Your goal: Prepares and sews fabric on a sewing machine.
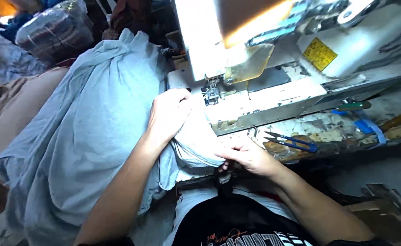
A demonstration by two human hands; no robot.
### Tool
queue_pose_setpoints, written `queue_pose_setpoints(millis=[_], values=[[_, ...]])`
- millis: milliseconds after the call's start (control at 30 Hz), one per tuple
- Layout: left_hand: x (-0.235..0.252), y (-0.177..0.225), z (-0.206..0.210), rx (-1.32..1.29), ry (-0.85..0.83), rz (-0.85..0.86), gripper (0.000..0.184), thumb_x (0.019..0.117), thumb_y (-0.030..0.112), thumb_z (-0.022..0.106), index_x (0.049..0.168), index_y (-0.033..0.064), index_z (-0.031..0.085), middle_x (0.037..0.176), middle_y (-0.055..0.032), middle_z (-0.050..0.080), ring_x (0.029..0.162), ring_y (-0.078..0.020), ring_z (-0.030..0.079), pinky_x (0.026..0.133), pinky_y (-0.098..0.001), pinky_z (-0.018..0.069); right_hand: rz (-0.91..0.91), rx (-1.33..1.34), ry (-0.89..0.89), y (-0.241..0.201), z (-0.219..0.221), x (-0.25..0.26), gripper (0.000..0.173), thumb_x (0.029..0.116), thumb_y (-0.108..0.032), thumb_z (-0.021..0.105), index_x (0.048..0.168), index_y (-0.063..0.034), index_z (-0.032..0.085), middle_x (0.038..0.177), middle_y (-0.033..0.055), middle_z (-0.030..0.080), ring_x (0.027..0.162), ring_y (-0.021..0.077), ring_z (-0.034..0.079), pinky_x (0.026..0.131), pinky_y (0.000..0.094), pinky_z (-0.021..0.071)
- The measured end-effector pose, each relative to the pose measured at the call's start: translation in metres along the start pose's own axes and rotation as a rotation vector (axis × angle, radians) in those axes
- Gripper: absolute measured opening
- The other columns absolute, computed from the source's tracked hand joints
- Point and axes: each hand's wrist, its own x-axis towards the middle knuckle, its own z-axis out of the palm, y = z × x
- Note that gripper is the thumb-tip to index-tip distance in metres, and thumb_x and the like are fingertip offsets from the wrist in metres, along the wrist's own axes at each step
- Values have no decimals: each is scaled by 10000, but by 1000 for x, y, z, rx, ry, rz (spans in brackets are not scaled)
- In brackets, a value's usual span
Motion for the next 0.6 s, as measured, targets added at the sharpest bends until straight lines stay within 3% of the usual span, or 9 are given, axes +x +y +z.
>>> queue_pose_setpoints(millis=[67,167,300,433,533,600], values=[[17,-3,8,14,-31,22,165,963,182,630,945,70,749,898,-70,714,848,-166,669,770,-402,512,-20,34,36,-1,-5,1,306,1000,-56,530,736,-107,677,676,-108,639,621,-23,632,624,164,568],[36,-1,17,-13,-17,-11,188,927,229,693,1042,93,755,1008,-60,747,992,-150,699,887,-445,536,-82,88,78,-4,-8,2,309,1016,-30,514,766,-73,689,685,-78,701,611,-14,665,610,162,579],[52,3,24,59,12,-81,396,903,264,723,1195,1,678,1149,-180,702,1140,-271,655,988,-535,477,-126,99,155,-6,-12,10,329,1018,-16,496,760,-49,698,676,-38,717,582,-4,660,582,155,566],[53,-4,30,98,68,-24,378,908,240,726,1164,-36,688,1119,-192,709,1111,-228,660,990,-422,477,-131,91,176,-7,-13,15,350,1031,-38,501,740,-46,695,659,-28,710,553,4,649,555,158,558],[55,-56,45,100,164,146,300,916,255,698,1108,26,720,1048,-127,722,1019,-147,682,931,-349,513,-122,91,209,-8,-10,16,363,1034,-39,489,740,-54,701,640,-40,706,534,-7,641,537,149,551],[56,-69,49,77,165,143,307,907,261,710,1119,40,723,1065,-117,723,1030,-136,681,945,-354,513,-123,108,222,-8,-9,17,364,1032,-29,485,747,-54,710,643,-40,711,533,-9,645,536,146,554]])
